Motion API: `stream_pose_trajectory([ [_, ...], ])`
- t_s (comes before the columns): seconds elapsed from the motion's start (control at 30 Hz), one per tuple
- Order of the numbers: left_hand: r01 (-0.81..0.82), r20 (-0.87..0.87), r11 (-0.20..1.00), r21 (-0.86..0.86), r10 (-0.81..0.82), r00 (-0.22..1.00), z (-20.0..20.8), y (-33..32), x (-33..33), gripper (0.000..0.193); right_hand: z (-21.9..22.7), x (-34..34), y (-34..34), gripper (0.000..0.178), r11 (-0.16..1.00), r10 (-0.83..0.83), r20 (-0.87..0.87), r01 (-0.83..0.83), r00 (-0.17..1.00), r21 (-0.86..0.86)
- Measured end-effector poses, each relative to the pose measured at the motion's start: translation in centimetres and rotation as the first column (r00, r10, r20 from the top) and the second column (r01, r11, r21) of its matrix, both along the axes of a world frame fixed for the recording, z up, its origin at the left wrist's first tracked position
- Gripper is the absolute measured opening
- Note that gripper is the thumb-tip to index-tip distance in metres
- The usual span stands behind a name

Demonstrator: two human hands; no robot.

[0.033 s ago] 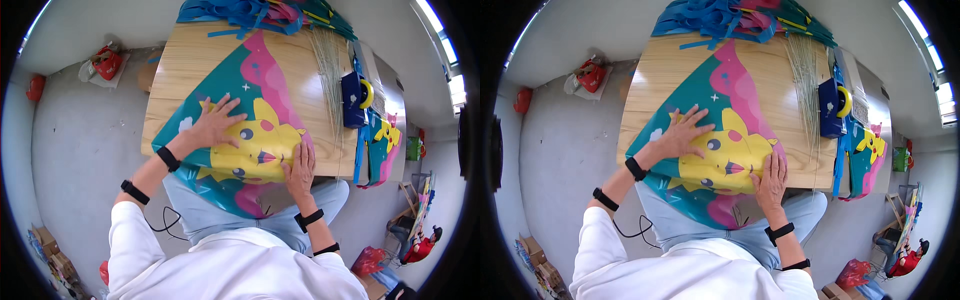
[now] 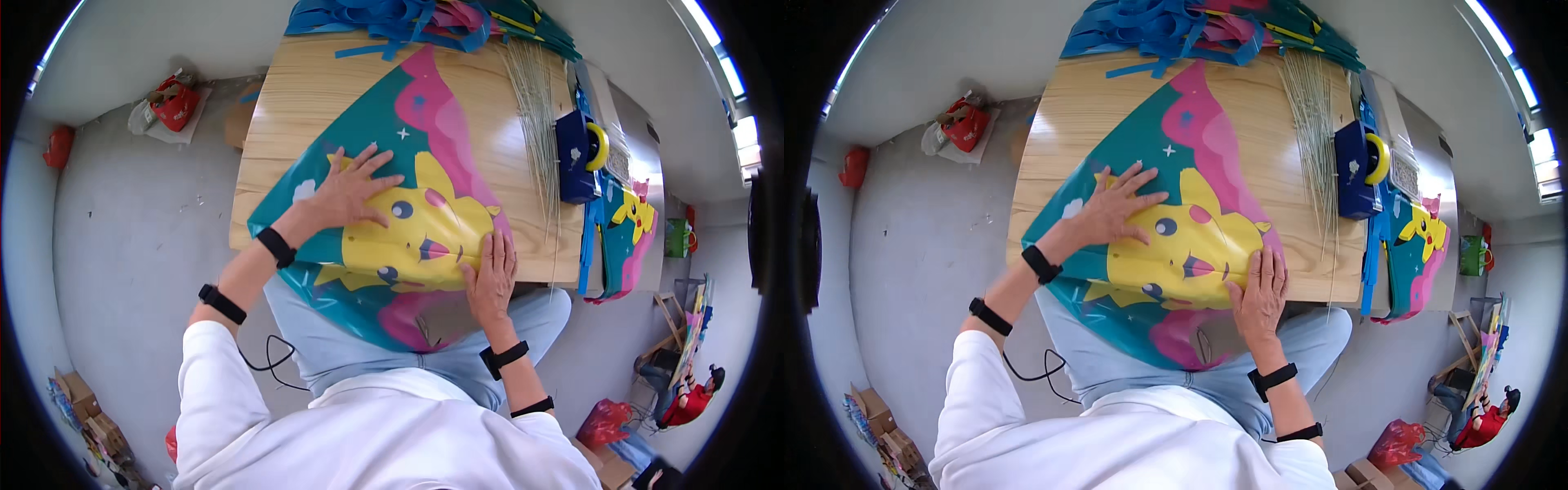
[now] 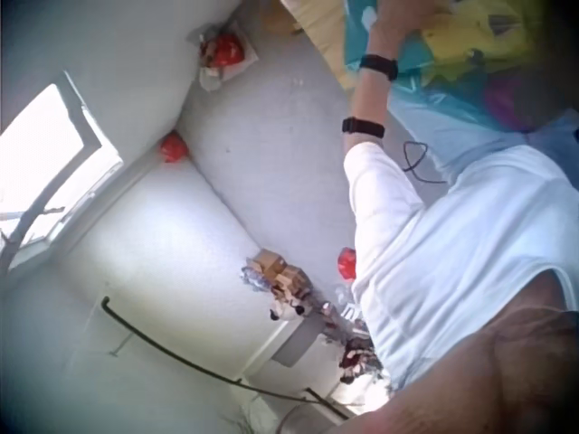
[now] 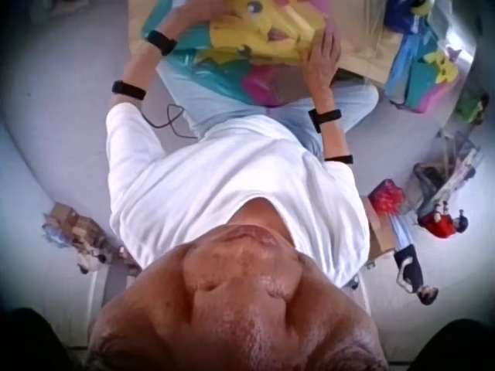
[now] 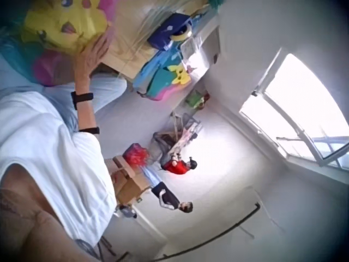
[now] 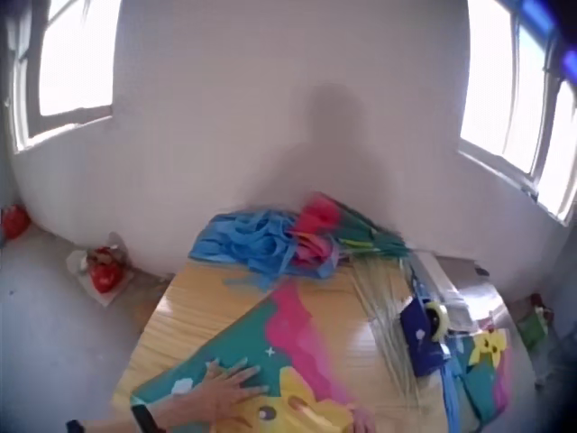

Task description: The person is assembling a Pikachu-themed kite on a wooden table. They smooth out the printed fabric, insert a thin rod into a sleeve along the edge, and fold the fabric over the rod to secure it.

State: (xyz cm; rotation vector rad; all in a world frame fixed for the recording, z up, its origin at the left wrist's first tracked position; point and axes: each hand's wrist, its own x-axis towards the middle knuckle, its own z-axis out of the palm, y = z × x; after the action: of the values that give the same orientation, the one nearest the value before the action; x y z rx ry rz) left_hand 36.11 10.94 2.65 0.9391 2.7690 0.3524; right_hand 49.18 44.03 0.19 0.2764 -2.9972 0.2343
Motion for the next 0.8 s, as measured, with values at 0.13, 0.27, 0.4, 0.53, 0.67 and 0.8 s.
stream_pose_trajectory([
  [0.13,-0.019,-0.104,0.997,-0.074,0.011,0.995,-0.3,1.8,-5.6,0.088,0.1,1.2,0.7,0.070,0.993,-0.118,0.027,0.118,0.993,0.001],
  [0.27,-0.257,-0.104,0.960,-0.112,0.246,0.964,1.0,3.4,-7.3,0.085,-0.4,-1.1,1.1,0.070,0.988,-0.154,-0.016,0.154,0.988,-0.015],
  [0.4,-0.231,-0.093,0.973,-0.030,0.227,0.969,1.5,1.9,-2.9,0.077,-1.0,-3.1,2.4,0.071,0.979,-0.199,-0.020,0.200,0.980,0.038],
  [0.53,-0.279,-0.061,0.960,-0.024,0.277,0.959,1.4,-2.8,4.8,0.071,-1.7,-4.6,3.3,0.072,0.980,-0.185,-0.039,0.187,0.982,0.071],
  [0.67,-0.379,-0.064,0.925,-0.019,0.377,0.924,1.1,-8.6,9.7,0.063,-2.4,-7.6,4.1,0.070,0.991,-0.123,-0.041,0.125,0.992,0.055],
  [0.8,-0.438,-0.084,0.899,-0.007,0.436,0.896,2.2,-10.7,12.9,0.052,-2.2,-10.0,4.8,0.068,0.990,-0.113,-0.029,0.115,0.993,0.077],
])
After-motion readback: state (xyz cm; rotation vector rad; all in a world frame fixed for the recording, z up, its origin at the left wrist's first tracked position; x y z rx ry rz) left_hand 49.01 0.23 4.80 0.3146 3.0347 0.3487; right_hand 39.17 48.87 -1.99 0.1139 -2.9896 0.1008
